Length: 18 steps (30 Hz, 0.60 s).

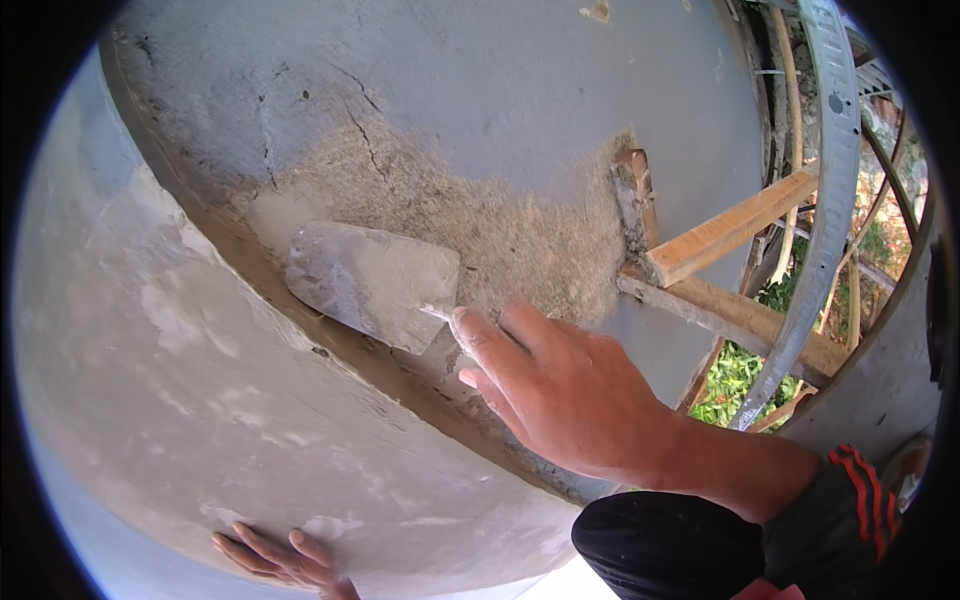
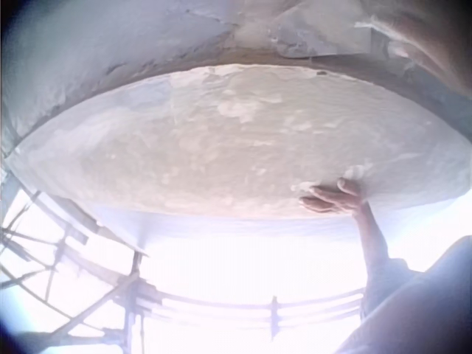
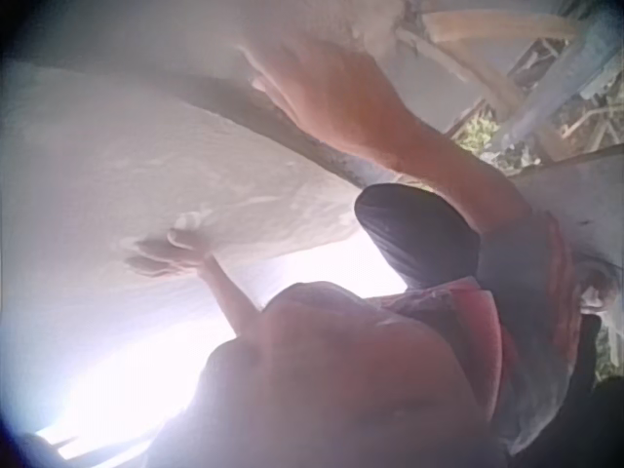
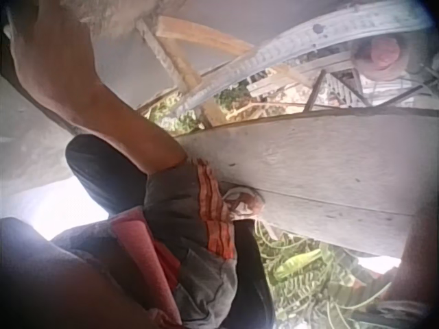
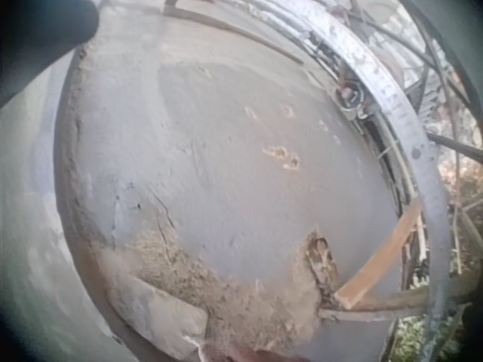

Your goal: The person applies and smooths cement plaster on a curved wall using a trowel and a float. They repeatedly scoop material from a bucket, spread it on the surface, and level it with the float.

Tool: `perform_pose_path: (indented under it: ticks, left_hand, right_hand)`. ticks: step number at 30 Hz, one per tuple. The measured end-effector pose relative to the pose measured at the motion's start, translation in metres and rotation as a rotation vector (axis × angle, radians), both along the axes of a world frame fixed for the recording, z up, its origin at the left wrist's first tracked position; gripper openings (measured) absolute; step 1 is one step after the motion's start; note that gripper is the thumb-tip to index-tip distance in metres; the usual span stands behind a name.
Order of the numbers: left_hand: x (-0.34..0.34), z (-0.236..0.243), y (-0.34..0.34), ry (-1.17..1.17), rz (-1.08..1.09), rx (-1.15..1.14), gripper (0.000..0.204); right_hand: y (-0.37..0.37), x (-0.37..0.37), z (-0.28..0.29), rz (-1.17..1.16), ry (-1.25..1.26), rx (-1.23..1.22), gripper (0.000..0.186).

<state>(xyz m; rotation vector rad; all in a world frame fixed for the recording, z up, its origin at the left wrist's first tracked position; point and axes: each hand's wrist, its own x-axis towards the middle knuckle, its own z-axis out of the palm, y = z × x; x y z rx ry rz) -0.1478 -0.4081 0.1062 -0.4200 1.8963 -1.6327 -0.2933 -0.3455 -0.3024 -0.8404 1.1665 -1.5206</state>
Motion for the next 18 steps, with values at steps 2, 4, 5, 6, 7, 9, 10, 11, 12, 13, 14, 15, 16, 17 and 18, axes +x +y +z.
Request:
perform_pose_path:
  ticks: [2, 4, 5, 6, 7, 9, 10, 11, 12, 13, 14, 15, 16, 17, 18]
  left_hand:
    - [0.001, 0.002, 0.002, -0.001, -0.003, -0.006, 0.071]
    - [0.000, -0.001, 0.002, 0.004, -0.013, -0.003, 0.072]
    - [0.000, 0.000, 0.004, 0.003, -0.008, -0.010, 0.072]
    - [0.001, 0.002, 0.005, 0.002, -0.005, -0.017, 0.072]
    - [0.002, 0.005, 0.006, 0.001, -0.001, -0.026, 0.072]
    - [0.001, 0.004, -0.005, -0.006, -0.007, 0.010, 0.072]
    - [0.001, 0.005, -0.004, -0.010, -0.006, 0.013, 0.072]
    - [0.002, 0.005, -0.002, -0.006, -0.006, 0.008, 0.073]
    - [0.003, 0.005, 0.000, -0.002, -0.006, 0.003, 0.073]
    - [0.002, 0.006, -0.001, -0.003, -0.006, 0.002, 0.073]
    - [0.002, 0.007, -0.002, -0.008, -0.010, 0.010, 0.073]
    - [0.003, 0.007, -0.002, -0.008, -0.016, 0.013, 0.073]
    - [0.003, 0.007, -0.001, -0.009, -0.022, 0.015, 0.073]
    - [0.003, 0.007, -0.002, -0.010, -0.021, 0.014, 0.073]
    - [0.003, 0.008, -0.003, -0.011, -0.020, 0.014, 0.073]
  right_hand:
    - [0.011, 0.006, 0.002, 0.004, 0.039, -0.016, 0.046]
    - [0.028, 0.019, 0.000, 0.009, 0.081, -0.035, 0.048]
    - [0.041, 0.026, -0.001, 0.040, 0.079, -0.023, 0.048]
    - [0.054, 0.034, -0.003, 0.069, 0.078, -0.012, 0.047]
    - [0.067, 0.041, -0.007, 0.098, 0.076, -0.002, 0.047]
    - [0.092, 0.051, -0.018, 0.079, 0.065, 0.078, 0.046]
    - [0.097, 0.056, -0.021, 0.073, 0.060, 0.103, 0.045]
    - [0.096, 0.061, -0.023, 0.046, 0.035, 0.104, 0.044]
    - [0.092, 0.066, -0.027, 0.019, 0.010, 0.104, 0.043]
    - [0.088, 0.071, -0.028, -0.008, -0.020, 0.108, 0.042]
    - [0.081, 0.074, -0.027, -0.017, -0.079, 0.087, 0.042]
    - [0.070, 0.076, -0.024, -0.028, -0.134, 0.060, 0.043]
    - [0.060, 0.079, -0.021, -0.039, -0.189, 0.033, 0.043]
    - [0.052, 0.081, -0.018, -0.063, -0.197, 0.019, 0.043]
    - [0.044, 0.084, -0.015, -0.087, -0.205, 0.005, 0.043]
